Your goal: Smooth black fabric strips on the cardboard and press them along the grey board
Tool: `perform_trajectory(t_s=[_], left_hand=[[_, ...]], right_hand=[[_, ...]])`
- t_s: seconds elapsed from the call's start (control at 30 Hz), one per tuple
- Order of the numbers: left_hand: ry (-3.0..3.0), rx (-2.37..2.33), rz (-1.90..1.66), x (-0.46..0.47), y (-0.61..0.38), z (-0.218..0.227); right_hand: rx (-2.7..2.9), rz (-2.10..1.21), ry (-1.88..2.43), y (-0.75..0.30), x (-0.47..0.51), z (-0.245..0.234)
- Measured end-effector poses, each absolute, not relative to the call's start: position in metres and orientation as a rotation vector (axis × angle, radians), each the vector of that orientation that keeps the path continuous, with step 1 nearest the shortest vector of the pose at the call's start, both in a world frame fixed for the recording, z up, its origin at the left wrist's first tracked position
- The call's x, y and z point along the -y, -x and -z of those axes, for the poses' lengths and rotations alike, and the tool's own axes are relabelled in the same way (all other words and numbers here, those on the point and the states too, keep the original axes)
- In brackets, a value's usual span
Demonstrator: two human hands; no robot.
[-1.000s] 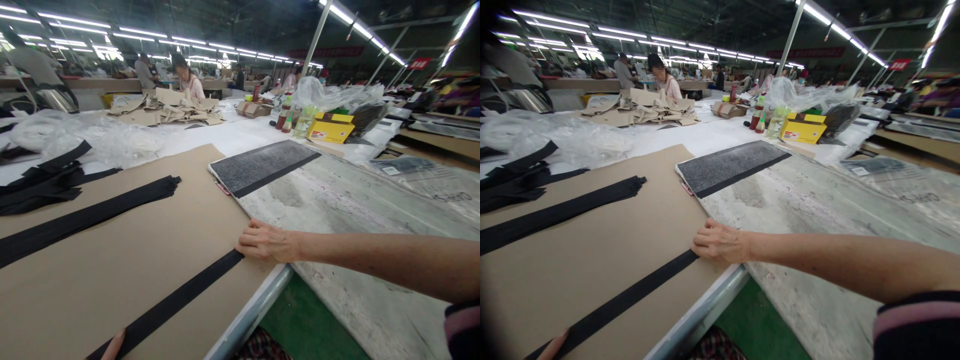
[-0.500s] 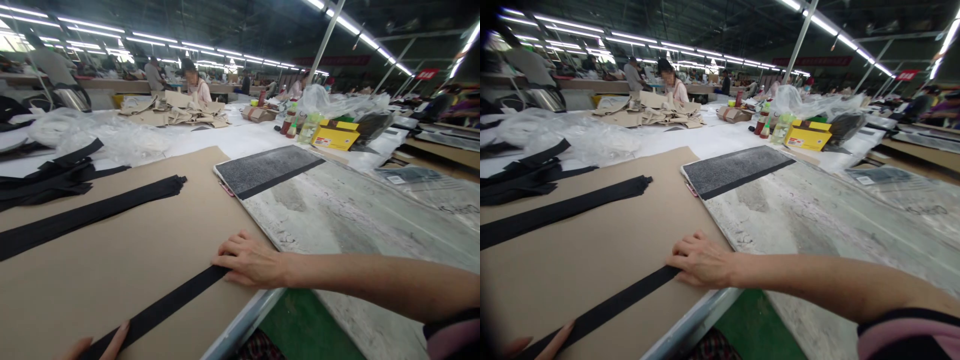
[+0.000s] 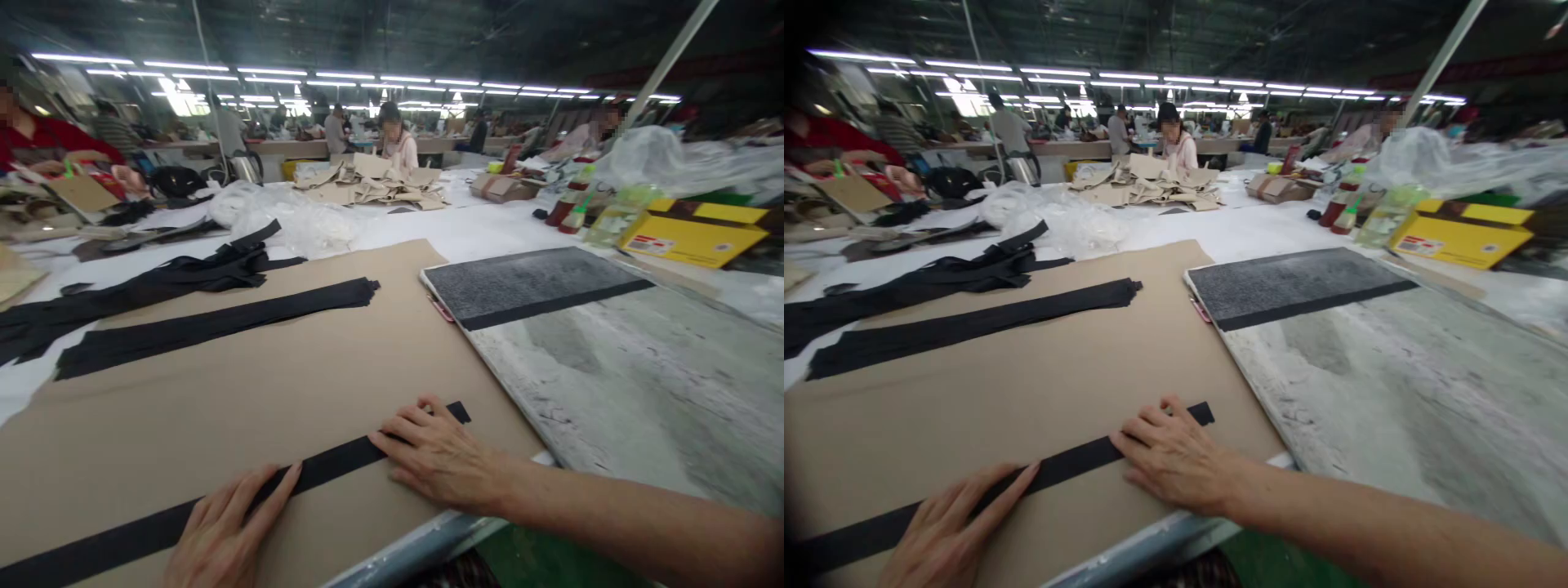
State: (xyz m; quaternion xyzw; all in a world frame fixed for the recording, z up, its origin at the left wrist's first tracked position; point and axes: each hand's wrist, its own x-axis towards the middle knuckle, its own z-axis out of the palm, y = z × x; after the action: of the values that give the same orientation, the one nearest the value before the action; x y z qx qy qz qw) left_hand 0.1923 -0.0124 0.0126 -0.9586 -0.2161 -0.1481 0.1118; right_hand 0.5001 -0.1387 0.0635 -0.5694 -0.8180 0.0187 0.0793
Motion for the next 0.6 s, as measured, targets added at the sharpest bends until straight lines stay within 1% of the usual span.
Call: perform_trajectory(t_s=[0.07, 0.17, 0.2, 0.3, 0.37, 0.47, 0.6], left_hand=[[2.801, 0.716, 0.42, 0.013, -0.191, -0.018], [2.728, 0.902, 0.511, 0.032, -0.21, -0.028], [2.753, 0.848, 0.537, 0.04, -0.223, -0.031], [2.989, 0.672, 0.387, 0.056, -0.262, -0.031], [3.056, 0.687, 0.299, 0.055, -0.272, -0.028], [3.011, 0.848, 0.185, 0.049, -0.243, -0.026], [2.797, 1.278, 0.075, 0.029, -0.145, -0.029]], right_hand=[[2.43, -0.011, 1.703, -0.501, 0.139, -0.058], [2.427, 0.146, 1.633, -0.496, 0.14, -0.047], [2.418, 0.229, 1.598, -0.493, 0.14, -0.043], [2.34, 0.474, 1.522, -0.492, 0.137, -0.028], [2.359, 0.549, 1.447, -0.499, 0.134, -0.02], [2.472, 0.584, 1.32, -0.515, 0.13, -0.01], [2.477, 0.58, 1.309, -0.528, 0.13, 0.002]])
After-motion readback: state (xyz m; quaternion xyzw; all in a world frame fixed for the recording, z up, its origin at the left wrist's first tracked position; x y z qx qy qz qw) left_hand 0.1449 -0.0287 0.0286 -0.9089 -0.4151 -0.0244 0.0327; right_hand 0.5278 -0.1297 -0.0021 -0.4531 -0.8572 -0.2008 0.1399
